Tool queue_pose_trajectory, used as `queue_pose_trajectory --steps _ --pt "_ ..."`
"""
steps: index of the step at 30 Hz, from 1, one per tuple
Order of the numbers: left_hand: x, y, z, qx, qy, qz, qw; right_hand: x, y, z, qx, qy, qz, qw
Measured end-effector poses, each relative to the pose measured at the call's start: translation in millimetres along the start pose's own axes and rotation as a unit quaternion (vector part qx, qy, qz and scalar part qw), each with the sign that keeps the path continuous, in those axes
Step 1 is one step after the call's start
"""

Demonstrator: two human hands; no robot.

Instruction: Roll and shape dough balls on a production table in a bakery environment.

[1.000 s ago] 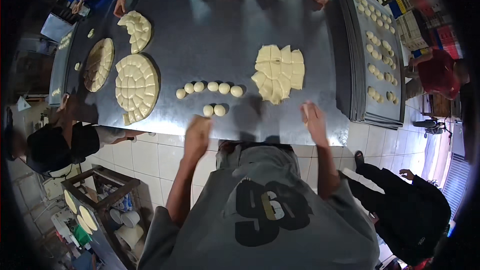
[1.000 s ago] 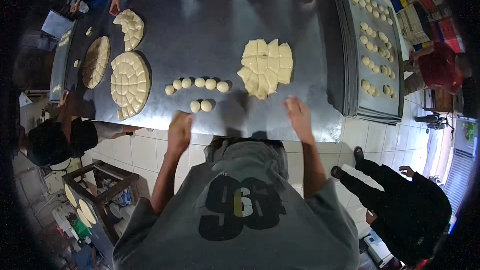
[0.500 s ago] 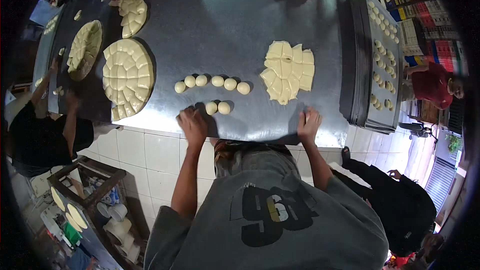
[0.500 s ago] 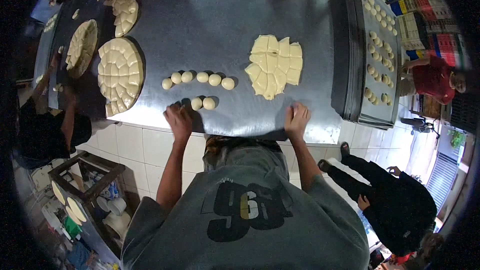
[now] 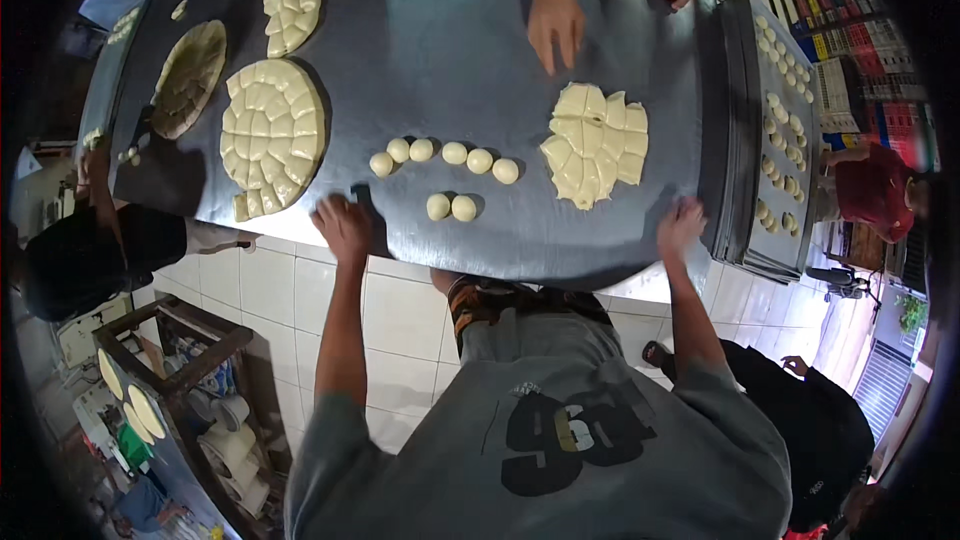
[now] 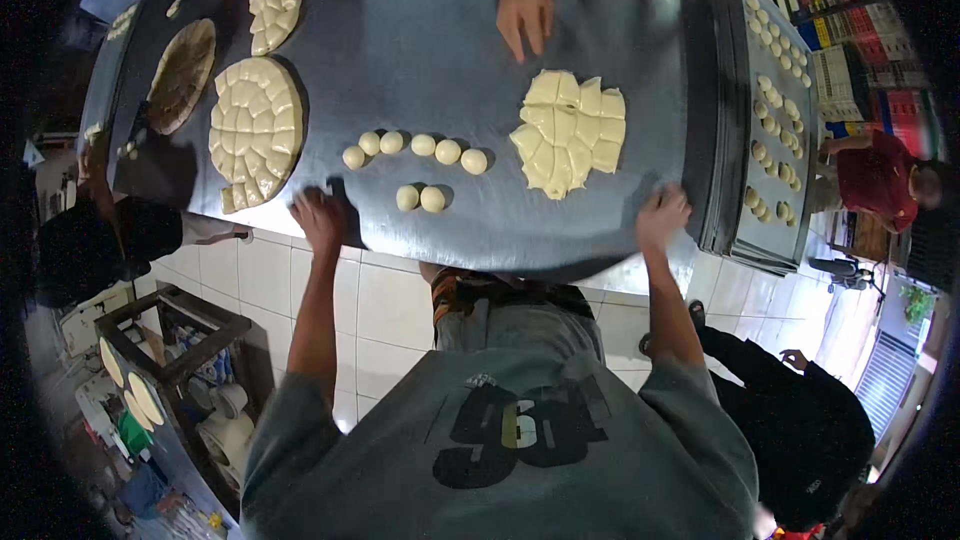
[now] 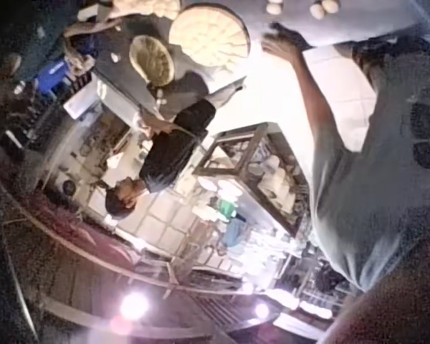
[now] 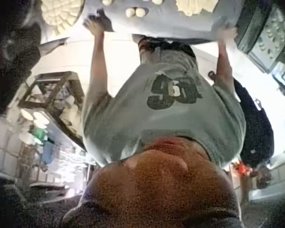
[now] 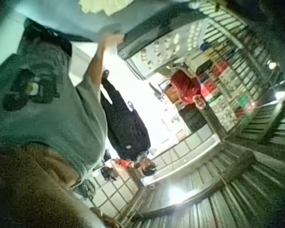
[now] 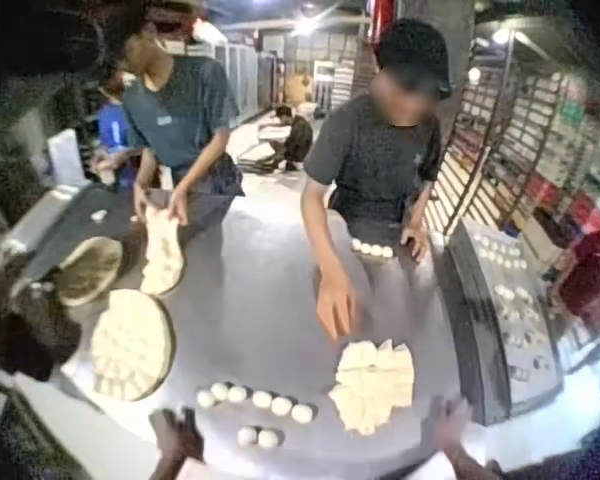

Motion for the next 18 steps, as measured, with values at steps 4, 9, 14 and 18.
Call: queue_pose_trajectory --steps 4,9,14,18 --pt "-8.4 -8.2 -33.7 -0.026 -0.076 -0.145 0.986 13.7 -28.6 11.7 -0.009 0.062 -0.053 0.997" --pt "-13.2 -12.7 -0.6 -0.052 -0.006 0.011 0.999 21.7 -2.6 0.1 -0.017 0.063 -0.089 0.994" --pt "-11.8 8.4 -31.8 -0.019 -0.145 -0.110 0.983 1.6 7.9 27.1 -0.134 0.110 -0.086 0.981" --pt "-15.3 -57.9 -56.2 -0.082 -0.102 -0.089 0.987 11.2 -71.9 49.1 0.004 0.065 -0.070 0.995"
Point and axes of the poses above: each hand's wrist, its own y-axis towards the middle knuckle, its own x-axis out of the back of the hand, z = x × y, the point moved 8 cm from there along y, towards the middle knuckle, and after that the axes turned 12 degrees about z, right-handed, at the moved point
